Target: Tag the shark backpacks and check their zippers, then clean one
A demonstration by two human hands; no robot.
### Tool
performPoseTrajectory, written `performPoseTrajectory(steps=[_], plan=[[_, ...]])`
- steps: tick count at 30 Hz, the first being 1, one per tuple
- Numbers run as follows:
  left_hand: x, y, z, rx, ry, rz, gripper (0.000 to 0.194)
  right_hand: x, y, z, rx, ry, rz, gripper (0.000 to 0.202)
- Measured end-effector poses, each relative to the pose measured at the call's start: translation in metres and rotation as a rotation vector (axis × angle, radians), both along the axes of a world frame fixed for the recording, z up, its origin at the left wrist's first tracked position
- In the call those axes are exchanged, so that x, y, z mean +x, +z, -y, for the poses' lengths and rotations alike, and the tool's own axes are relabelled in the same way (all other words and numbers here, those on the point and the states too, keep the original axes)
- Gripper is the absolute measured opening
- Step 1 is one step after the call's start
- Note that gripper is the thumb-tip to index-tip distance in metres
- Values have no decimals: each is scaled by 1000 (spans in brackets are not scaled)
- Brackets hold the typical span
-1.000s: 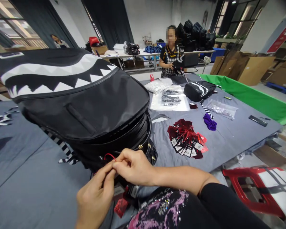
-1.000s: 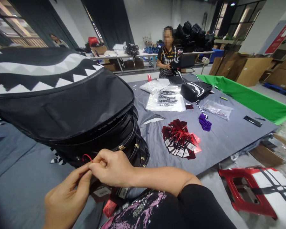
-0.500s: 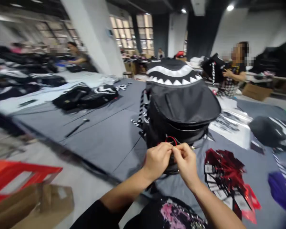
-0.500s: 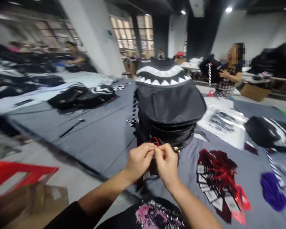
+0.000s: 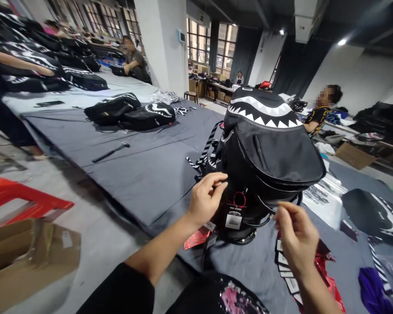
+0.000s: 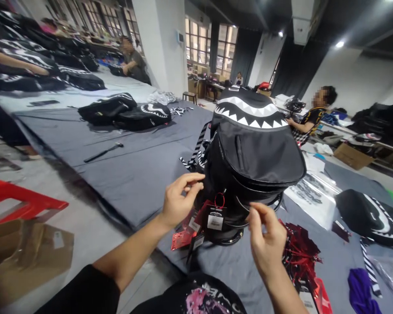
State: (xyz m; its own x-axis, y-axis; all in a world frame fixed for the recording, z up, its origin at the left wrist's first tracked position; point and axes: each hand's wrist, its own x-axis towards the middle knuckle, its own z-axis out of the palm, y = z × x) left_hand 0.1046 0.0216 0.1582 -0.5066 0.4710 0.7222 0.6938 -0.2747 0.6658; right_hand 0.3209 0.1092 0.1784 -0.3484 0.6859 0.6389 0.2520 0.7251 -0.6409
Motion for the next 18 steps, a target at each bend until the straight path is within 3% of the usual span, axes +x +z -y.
performPoseTrajectory(steps=[3, 6, 9, 13, 15, 18], plan=[[-19, 20, -18, -11, 30, -174, 23, -2, 31, -22, 516, -122, 135, 22], [-35, 46, -42, -108, 45, -449, 45, -8, 52, -45, 769, -251, 439, 37], [-50, 69, -70, -286, -62, -700, 62, -6, 58, -69, 805, -342, 693, 41], [-69, 94, -95, -374, -253, -774, 30, 0, 77, -90, 862, -255, 669, 26], [-77, 108, -98, -271, -250, -675, 16, -7, 104, -96, 873, -262, 536, 23], [-79, 135, -97, -66, -271, -489, 18, -35, 155, -100, 842, -308, 377, 21]])
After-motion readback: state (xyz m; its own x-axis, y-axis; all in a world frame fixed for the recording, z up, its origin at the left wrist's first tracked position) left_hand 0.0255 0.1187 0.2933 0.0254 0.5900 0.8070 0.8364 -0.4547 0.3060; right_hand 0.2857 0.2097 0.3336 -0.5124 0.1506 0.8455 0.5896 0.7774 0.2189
